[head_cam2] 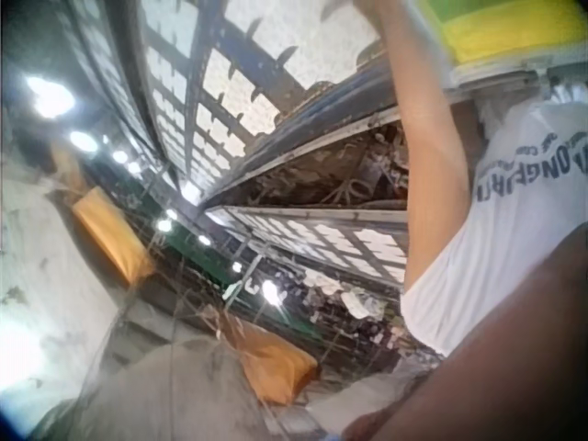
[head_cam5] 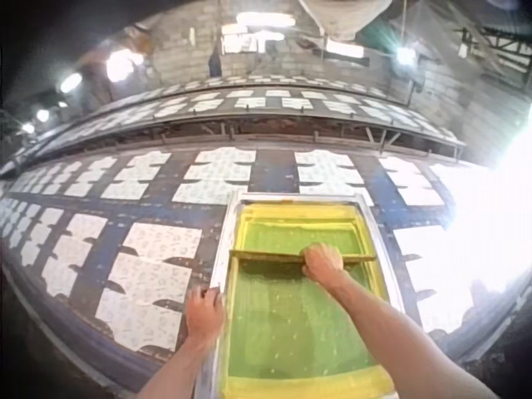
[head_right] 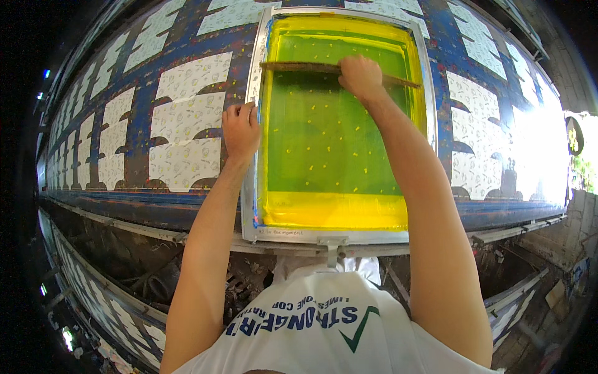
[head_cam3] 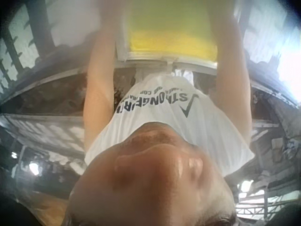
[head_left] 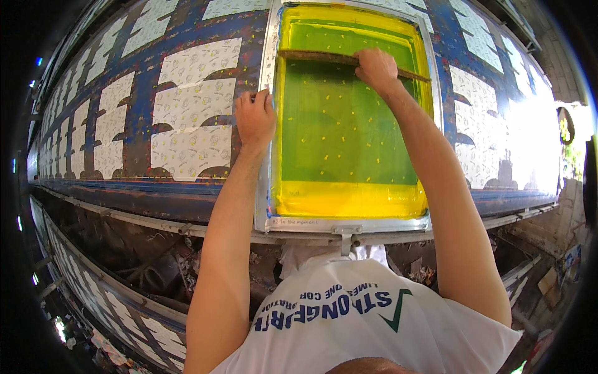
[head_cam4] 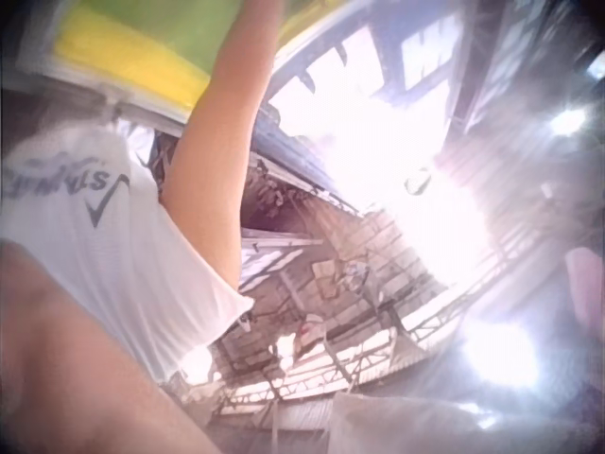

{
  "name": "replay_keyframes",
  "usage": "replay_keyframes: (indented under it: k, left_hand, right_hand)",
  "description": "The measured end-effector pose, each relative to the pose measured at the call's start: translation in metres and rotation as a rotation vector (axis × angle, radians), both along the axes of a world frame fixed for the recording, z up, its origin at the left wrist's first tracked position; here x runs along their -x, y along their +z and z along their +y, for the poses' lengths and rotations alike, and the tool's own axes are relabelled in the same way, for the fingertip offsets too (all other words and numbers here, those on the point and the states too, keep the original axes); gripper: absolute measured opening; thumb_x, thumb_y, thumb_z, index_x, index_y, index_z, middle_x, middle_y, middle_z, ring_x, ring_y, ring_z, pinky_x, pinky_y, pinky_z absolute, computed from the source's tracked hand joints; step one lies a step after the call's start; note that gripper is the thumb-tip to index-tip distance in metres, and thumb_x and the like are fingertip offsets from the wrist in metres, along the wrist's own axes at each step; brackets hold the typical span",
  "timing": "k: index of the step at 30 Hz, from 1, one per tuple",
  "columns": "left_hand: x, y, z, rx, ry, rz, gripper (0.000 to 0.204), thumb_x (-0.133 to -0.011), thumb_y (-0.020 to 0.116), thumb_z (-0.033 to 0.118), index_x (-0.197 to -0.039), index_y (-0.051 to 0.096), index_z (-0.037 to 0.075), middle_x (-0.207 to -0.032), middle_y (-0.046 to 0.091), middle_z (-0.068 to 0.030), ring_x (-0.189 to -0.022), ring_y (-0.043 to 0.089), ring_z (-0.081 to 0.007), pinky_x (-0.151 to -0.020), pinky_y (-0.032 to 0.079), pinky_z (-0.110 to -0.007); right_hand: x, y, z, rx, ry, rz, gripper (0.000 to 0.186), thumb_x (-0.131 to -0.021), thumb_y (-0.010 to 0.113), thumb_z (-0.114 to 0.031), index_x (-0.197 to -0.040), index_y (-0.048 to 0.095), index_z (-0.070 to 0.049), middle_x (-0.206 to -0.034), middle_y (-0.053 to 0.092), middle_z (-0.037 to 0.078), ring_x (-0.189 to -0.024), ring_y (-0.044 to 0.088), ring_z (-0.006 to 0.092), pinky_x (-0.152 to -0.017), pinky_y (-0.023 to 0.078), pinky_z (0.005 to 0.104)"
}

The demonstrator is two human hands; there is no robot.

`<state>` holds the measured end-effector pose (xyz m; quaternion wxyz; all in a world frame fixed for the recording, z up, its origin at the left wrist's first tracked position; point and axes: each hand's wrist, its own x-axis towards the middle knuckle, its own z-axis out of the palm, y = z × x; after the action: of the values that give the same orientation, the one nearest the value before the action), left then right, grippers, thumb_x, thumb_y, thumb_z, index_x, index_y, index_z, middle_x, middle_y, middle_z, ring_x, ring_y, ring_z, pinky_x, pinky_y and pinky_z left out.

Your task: The person repeatedly uses a squeegee to pull green ink across a screen printing frame, spreading the ink evenly over the mesh. The person holds the frame with both hands and moves the squeegee in consistent strokes.

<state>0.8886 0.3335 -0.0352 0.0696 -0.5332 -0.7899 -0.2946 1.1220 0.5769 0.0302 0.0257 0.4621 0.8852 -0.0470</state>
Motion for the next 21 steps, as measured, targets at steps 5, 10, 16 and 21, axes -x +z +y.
replay_keyframes:
  k: [5,10,16,21]
  left_hand:
    - [-0.001,0.004,0.000,0.040,-0.002,-0.062,0.021,-0.104,0.066,0.021,-0.118,0.075,0.007,-0.109,0.063,-0.0161,-0.106,0.059,-0.0360,-0.095,0.049,-0.048]
    - [-0.002,0.006,-0.001,0.067,-0.002,-0.017,0.021,-0.104,0.066,0.019,-0.120,0.074,0.008,-0.110,0.063,-0.0157,-0.107,0.059,-0.0356,-0.095,0.050,-0.047]
    - [-0.005,0.006,0.000,0.046,-0.009,0.038,0.021,-0.104,0.067,0.017,-0.121,0.075,0.007,-0.108,0.064,-0.0155,-0.105,0.060,-0.0346,-0.093,0.051,-0.046]
    - [-0.005,0.006,0.001,0.088,0.006,0.089,0.021,-0.103,0.068,0.015,-0.120,0.076,0.008,-0.104,0.065,-0.0155,-0.101,0.060,-0.0345,-0.090,0.051,-0.045]
  right_hand:
    - [0.027,0.007,0.080,-0.039,0.037,0.041,0.023,-0.087,0.074,-0.021,-0.106,0.080,-0.010,-0.106,0.078,0.020,-0.102,0.076,0.0422,-0.085,0.063,0.0505]
    - [0.030,-0.003,0.084,-0.023,0.053,0.057,0.020,-0.088,0.073,-0.019,-0.103,0.081,-0.008,-0.109,0.079,0.019,-0.103,0.077,0.0400,-0.084,0.063,0.0502]
    - [0.009,-0.012,0.047,0.004,0.062,0.094,0.020,-0.086,0.074,-0.017,-0.104,0.080,-0.008,-0.108,0.079,0.016,-0.104,0.077,0.0398,-0.086,0.063,0.0491]
    - [0.013,0.012,0.082,-0.053,0.094,0.098,0.031,-0.084,0.074,-0.019,-0.114,0.080,-0.020,-0.107,0.078,0.016,-0.100,0.076,0.0402,-0.087,0.063,0.0517]
